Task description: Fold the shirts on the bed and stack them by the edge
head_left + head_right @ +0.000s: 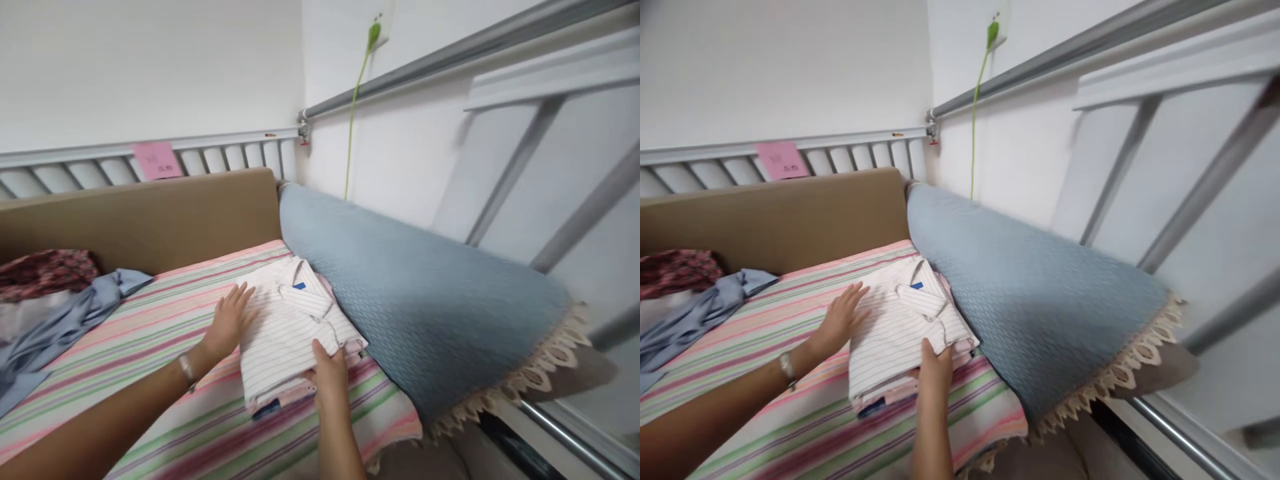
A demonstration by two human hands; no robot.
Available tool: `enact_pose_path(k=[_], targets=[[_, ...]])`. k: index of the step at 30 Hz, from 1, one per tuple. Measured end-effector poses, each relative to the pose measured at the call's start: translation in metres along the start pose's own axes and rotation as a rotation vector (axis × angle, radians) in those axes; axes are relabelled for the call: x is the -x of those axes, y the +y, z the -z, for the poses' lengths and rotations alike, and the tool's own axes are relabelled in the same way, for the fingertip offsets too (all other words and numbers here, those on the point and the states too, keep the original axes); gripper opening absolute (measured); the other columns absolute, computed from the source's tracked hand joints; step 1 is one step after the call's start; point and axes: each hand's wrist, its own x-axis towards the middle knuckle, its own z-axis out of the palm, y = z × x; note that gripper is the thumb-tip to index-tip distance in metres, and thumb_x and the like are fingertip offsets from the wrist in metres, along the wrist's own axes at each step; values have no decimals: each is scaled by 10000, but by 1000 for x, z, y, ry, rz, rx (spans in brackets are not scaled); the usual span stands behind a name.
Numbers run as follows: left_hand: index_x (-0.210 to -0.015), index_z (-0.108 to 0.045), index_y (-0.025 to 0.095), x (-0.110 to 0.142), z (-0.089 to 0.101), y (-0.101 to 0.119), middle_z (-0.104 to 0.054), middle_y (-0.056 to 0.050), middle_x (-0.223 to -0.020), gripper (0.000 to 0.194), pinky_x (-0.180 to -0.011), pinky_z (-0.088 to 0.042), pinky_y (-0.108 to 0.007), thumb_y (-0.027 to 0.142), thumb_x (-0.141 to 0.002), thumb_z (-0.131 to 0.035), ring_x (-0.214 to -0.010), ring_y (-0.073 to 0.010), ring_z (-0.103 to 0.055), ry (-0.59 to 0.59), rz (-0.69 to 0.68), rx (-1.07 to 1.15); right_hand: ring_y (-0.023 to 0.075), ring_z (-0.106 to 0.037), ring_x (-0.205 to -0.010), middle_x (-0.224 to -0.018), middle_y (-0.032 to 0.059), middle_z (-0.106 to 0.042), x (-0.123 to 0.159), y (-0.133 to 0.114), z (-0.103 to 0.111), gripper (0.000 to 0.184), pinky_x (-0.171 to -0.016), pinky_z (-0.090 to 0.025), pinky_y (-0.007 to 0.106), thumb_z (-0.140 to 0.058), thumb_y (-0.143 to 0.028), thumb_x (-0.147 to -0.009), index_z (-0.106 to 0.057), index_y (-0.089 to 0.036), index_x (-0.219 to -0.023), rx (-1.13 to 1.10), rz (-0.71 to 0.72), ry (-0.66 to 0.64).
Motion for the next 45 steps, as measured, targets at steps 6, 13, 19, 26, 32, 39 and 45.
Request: enact_pose_path(k=[6,13,19,26,32,39,45], targets=[[-1397,-371,335,234,32,-114,-449,-55,-1420,505,-987,-403,-443,428,-902,-407,-1281,-257,-439,-135,63,-291,169,-659,-699,-944,5,-693,5,-19,7,729,-578,-537,296,-734,-396,-582,-449,-317,-1248,-175,-146,-66],[-1353,-449,321,385,54,-142,-438,-6,-1421,479,-1046,-367,-388,417,-884,-431,-1269,-223,-460,-83,277,-350,177,-653,-728,-926,22,-686,8,-23,15,674,-582,-521,290,-773,-406,-550,-509,-292,-1160,-95,-102,-98],[-1313,-501,330,374,55,-128,-475,8,-1393,440,-1070,-320,-371,414,-886,-438,-1270,-212,-459,6,319,-285,221,-663,-775,-938,19,-667,15,-18,6,605,-604,-549,359,-775,-398,-518,-522,-318,-1061,10,-22,-63],[-1299,-516,330,378,50,-125,-511,-1,-1367,425,-1087,-274,-376,417,-889,-443,-1270,-208,-457,102,363,-161,270,-677,-773,-770,35,-671,20,-37,41,496,-738,-554,470,-631,-521,-577,-491,-298,-996,388,88,-122],[-1313,-498,329,377,49,-121,-508,-4,-1372,428,-1095,-257,-411,409,-898,-431,-1286,-223,-435,108,420,-70,355,-443,-1234,-1302,234,-493,52,-65,12,698,-1045,-335,505,-394,-509,-757,-403,-93,-1317,1149,584,-18],[-1323,-479,352,377,51,-118,-525,4,-1357,430,-1086,-293,-401,379,-894,-460,-1262,-217,-465,176,408,-28,373,-287,-1330,-1401,244,-387,68,-8,-120,612,-1053,-261,524,-410,-379,-800,-455,-42,-1309,1654,792,-342],[-1327,-477,348,378,50,-116,-529,-12,-1354,435,-1076,-308,-397,344,-892,-473,-1251,-224,-477,200,406,-31,299,-433,-1261,-1406,195,-409,27,-3,-144,697,-974,-374,463,-414,-126,-703,-350,-126,-1397,1769,596,-440]])
